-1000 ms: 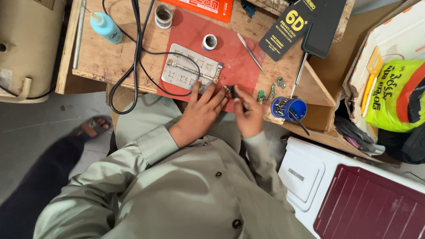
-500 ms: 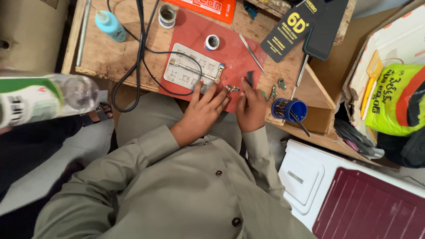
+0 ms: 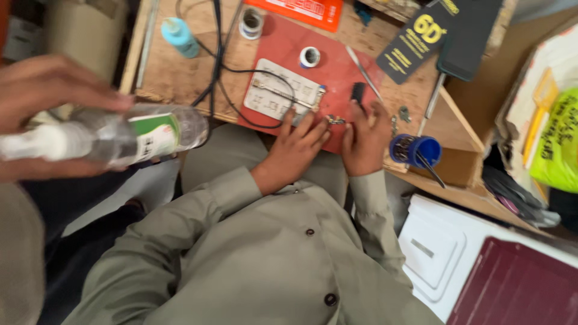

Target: The person cleans a small electronic component on a red mat using a brush and a spray bottle. They scrub the component with the brush, apply liquid from the spray bottle, and continue scrubbing to remove residue.

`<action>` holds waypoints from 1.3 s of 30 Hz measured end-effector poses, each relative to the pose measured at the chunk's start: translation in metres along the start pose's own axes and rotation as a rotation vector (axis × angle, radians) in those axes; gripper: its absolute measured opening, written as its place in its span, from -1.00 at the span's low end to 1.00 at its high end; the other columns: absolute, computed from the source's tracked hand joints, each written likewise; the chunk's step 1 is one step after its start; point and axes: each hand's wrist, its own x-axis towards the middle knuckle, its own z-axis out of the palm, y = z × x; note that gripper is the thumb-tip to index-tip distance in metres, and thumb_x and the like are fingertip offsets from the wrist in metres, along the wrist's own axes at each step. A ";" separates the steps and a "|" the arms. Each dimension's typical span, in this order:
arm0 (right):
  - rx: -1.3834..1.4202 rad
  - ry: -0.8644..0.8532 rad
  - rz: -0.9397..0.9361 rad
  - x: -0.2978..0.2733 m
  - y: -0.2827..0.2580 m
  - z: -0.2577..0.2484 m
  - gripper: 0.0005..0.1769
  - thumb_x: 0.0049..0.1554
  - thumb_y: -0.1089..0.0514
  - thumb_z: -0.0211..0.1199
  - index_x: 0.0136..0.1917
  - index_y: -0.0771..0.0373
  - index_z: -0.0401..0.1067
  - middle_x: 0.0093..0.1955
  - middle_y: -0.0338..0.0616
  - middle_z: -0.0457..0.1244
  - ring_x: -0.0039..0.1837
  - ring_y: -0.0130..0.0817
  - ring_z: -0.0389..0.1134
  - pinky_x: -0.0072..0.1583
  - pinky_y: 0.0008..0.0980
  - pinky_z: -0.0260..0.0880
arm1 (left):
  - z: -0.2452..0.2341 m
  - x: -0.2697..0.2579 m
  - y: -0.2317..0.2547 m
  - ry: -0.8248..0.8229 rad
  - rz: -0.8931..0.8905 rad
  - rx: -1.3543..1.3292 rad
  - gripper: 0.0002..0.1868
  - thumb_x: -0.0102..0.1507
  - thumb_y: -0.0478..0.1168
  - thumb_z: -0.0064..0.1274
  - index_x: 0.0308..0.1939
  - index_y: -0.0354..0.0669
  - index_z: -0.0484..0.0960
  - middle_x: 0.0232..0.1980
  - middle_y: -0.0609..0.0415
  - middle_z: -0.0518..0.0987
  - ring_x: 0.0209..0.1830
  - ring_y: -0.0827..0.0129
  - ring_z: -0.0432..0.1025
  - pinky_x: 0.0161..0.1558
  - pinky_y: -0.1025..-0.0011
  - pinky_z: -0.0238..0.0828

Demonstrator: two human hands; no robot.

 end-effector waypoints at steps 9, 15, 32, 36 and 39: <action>0.754 -0.127 -0.407 0.069 -0.152 -0.026 0.05 0.00 -0.14 0.67 0.52 0.24 0.14 0.56 0.17 -0.10 0.59 0.16 0.06 0.54 0.00 0.16 | -0.016 0.014 0.003 -0.088 -0.004 -0.087 -0.34 0.30 0.12 -0.15 0.38 -0.15 0.41 0.50 -0.05 0.25 0.55 -0.06 0.08 0.42 -0.41 -0.14; 0.871 -0.198 -0.682 0.109 -0.226 0.005 -0.01 0.20 0.00 0.59 0.63 -0.10 -0.04 0.60 0.10 -0.17 0.59 0.03 0.01 0.57 -0.21 0.13 | -0.259 -0.048 -0.160 -0.143 -0.073 -0.589 -0.18 0.05 -0.11 0.27 0.30 -0.17 0.19 0.29 -0.11 0.41 0.31 0.10 0.37 0.22 0.05 0.33; 1.935 -0.332 0.187 0.041 -0.064 -0.051 0.26 0.04 0.24 0.51 0.67 -0.16 -0.34 0.24 0.19 0.23 0.16 0.09 0.42 0.08 0.27 0.60 | -0.050 0.013 -0.018 0.041 0.043 -0.254 -0.45 0.23 -0.21 0.06 0.33 -0.14 0.43 0.32 -0.03 0.43 0.33 0.09 0.27 0.31 -0.11 0.04; 1.858 -0.010 0.420 -0.010 -0.030 -0.063 0.14 0.04 0.24 0.45 0.61 -0.10 -0.28 0.17 0.22 0.25 0.38 0.12 0.35 0.27 0.34 0.42 | -0.016 0.004 -0.004 0.010 0.000 -0.046 -0.43 0.25 -0.23 0.00 0.38 -0.13 0.50 0.44 0.02 0.38 0.48 0.05 0.17 0.46 -0.22 -0.09; 1.669 0.057 0.574 -0.035 -0.028 -0.069 0.05 0.06 0.27 0.41 0.55 -0.09 -0.24 0.22 0.18 0.26 0.35 0.11 0.34 0.33 0.39 0.48 | -0.013 0.003 -0.003 0.044 0.004 -0.073 -0.45 0.26 -0.24 -0.02 0.37 -0.15 0.49 0.43 -0.01 0.38 0.47 0.03 0.19 0.47 -0.23 -0.08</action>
